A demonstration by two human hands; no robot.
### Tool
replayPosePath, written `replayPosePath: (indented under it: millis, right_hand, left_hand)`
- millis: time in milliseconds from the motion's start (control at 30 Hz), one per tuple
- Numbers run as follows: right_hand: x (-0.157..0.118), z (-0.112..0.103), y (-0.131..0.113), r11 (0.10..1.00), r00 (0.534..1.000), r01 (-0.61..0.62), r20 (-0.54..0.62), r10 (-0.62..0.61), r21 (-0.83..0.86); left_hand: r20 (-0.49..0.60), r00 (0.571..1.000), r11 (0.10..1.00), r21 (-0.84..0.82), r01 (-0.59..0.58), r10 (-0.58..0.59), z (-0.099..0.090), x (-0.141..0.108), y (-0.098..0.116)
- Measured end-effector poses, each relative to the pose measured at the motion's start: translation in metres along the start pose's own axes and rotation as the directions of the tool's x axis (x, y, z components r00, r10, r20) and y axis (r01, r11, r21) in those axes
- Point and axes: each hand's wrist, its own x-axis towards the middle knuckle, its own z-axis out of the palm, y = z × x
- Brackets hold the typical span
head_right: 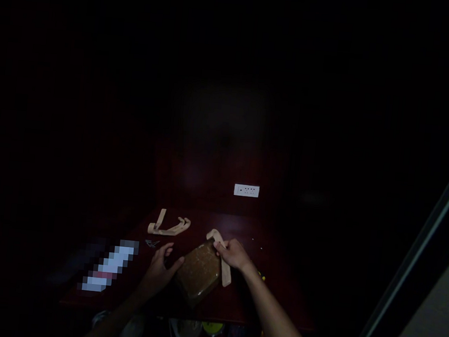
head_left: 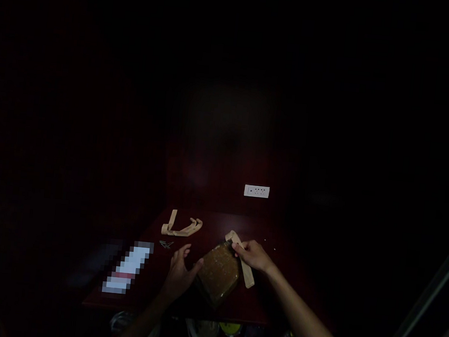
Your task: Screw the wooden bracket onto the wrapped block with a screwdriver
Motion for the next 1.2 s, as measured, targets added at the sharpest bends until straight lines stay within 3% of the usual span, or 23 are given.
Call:
replayPosePath:
  millis: [67,133,167,267,400,467,600,700,767,867,1000,1100,1200]
  right_hand:
    - [0.002,0.0,-0.016,0.997,0.98,0.046,0.189,-0.056,0.056]
    - [0.002,0.003,-0.031,0.98,0.88,-0.078,0.475,-0.019,0.185]
    - [0.002,0.005,-0.037,0.971,0.827,-0.131,0.563,-0.005,0.2]
    - [0.004,0.012,-0.045,0.971,0.755,-0.14,0.656,-0.022,0.194]
    - [-0.002,0.017,-0.046,0.953,0.741,-0.176,0.671,-0.037,0.246]
    - [-0.014,0.016,-0.047,0.922,0.783,-0.201,0.62,-0.052,0.332]
    - [-0.05,0.014,-0.045,0.863,0.917,-0.132,0.39,-0.08,0.487]
    - [-0.073,0.026,-0.03,0.86,0.963,-0.036,0.247,-0.106,0.51]
    - [-0.08,0.041,-0.017,0.893,0.994,0.058,0.056,-0.092,0.447]
    - [-0.081,0.066,-0.003,0.938,0.981,0.1,-0.189,-0.038,0.331]
    - [-0.075,0.088,0.001,0.972,0.905,0.078,-0.426,0.025,0.223]
    - [-0.065,0.087,0.003,0.979,0.905,0.06,-0.425,0.03,0.195]
    - [-0.051,0.074,0.012,0.969,0.94,0.112,-0.339,-0.031,0.22]
  left_hand:
    - [0.009,0.99,0.988,-0.074,-0.138,0.139,-0.01,0.0,0.024]
    - [0.119,0.953,0.954,-0.143,-0.262,0.279,-0.018,0.003,0.05]
    - [0.2,0.928,0.945,-0.162,-0.286,0.315,-0.022,0.005,0.061]
    - [0.384,0.868,0.949,-0.139,-0.283,0.315,-0.031,0.009,0.081]
    - [0.378,0.848,0.926,-0.085,-0.368,0.372,-0.032,0.017,0.075]
    - [0.335,0.867,0.926,-0.053,-0.374,0.369,-0.026,0.023,0.064]
    - [0.295,0.924,0.97,-0.049,-0.239,0.242,-0.009,0.031,0.044]
    - [0.256,0.935,0.969,-0.028,-0.245,0.244,0.004,0.031,0.037]
    - [0.236,0.936,0.964,-0.013,-0.267,0.262,0.012,0.03,0.034]
    - [0.228,0.94,0.966,-0.014,-0.259,0.255,0.019,0.027,0.027]
    - [0.254,0.947,0.98,-0.046,-0.191,0.197,0.024,0.017,0.015]
    - [0.226,0.968,0.994,-0.047,-0.102,0.11,0.024,0.003,0.012]
    - [0.1,0.994,0.997,0.055,-0.056,0.05,0.022,-0.013,0.014]
